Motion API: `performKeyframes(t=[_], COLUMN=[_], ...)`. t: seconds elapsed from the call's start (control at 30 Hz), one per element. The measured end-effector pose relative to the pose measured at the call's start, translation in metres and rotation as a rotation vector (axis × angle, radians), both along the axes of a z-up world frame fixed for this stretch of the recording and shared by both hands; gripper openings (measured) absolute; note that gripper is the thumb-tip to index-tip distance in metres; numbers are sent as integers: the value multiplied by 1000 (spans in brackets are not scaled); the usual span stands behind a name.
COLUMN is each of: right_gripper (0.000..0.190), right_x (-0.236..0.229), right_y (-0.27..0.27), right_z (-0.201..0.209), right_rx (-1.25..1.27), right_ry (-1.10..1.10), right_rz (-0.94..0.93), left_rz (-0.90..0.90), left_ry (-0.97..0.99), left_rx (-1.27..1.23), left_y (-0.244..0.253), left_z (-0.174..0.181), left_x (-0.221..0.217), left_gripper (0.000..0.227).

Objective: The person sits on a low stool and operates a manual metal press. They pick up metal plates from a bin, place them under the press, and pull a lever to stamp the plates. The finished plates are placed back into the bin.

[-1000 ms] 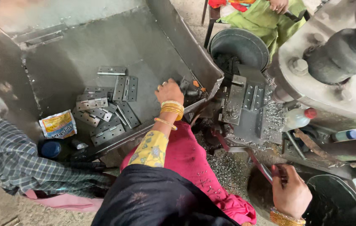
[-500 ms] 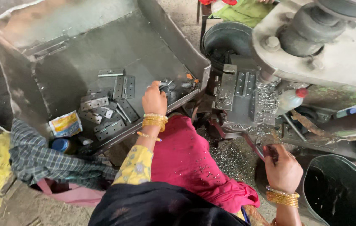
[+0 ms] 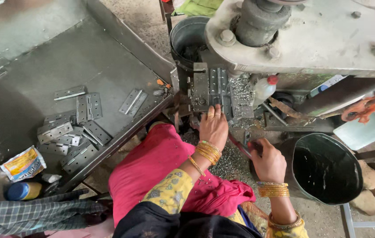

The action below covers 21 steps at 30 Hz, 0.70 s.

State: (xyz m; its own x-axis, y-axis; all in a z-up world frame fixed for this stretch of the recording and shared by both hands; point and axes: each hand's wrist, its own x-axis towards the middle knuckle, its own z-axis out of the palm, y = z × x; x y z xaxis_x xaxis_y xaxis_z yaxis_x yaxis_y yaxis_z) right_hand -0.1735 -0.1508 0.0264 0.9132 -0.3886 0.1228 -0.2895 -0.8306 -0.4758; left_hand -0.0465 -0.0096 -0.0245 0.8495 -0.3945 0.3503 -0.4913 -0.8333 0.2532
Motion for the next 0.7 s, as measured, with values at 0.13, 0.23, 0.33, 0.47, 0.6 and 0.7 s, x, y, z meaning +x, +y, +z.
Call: performKeyframes(t=[0.13, 0.23, 0.33, 0.47, 0.6, 0.7], right_gripper=[29, 32, 30, 39, 37, 38], right_x=[6, 2, -12, -18, 0, -4], right_y=[-12, -20, -10, -9, -37, -47], right_z=[-19, -48, -88, -122, -127, -142], right_rx=[37, 6, 196, 94, 68, 60], right_ry=[174, 157, 384, 462, 418, 449], right_rz=[-11, 51, 67, 91, 186, 131], left_rz=[34, 50, 59, 114, 48, 46], left_ry=[9, 51, 78, -133, 59, 134], left_rx=[219, 290, 316, 180, 280, 385], left_y=[9, 4, 0, 5, 10, 8], left_z=[16, 26, 28, 19, 24, 24], left_x=[20, 29, 31, 21, 27, 26], left_gripper=[28, 28, 29, 40, 35, 35])
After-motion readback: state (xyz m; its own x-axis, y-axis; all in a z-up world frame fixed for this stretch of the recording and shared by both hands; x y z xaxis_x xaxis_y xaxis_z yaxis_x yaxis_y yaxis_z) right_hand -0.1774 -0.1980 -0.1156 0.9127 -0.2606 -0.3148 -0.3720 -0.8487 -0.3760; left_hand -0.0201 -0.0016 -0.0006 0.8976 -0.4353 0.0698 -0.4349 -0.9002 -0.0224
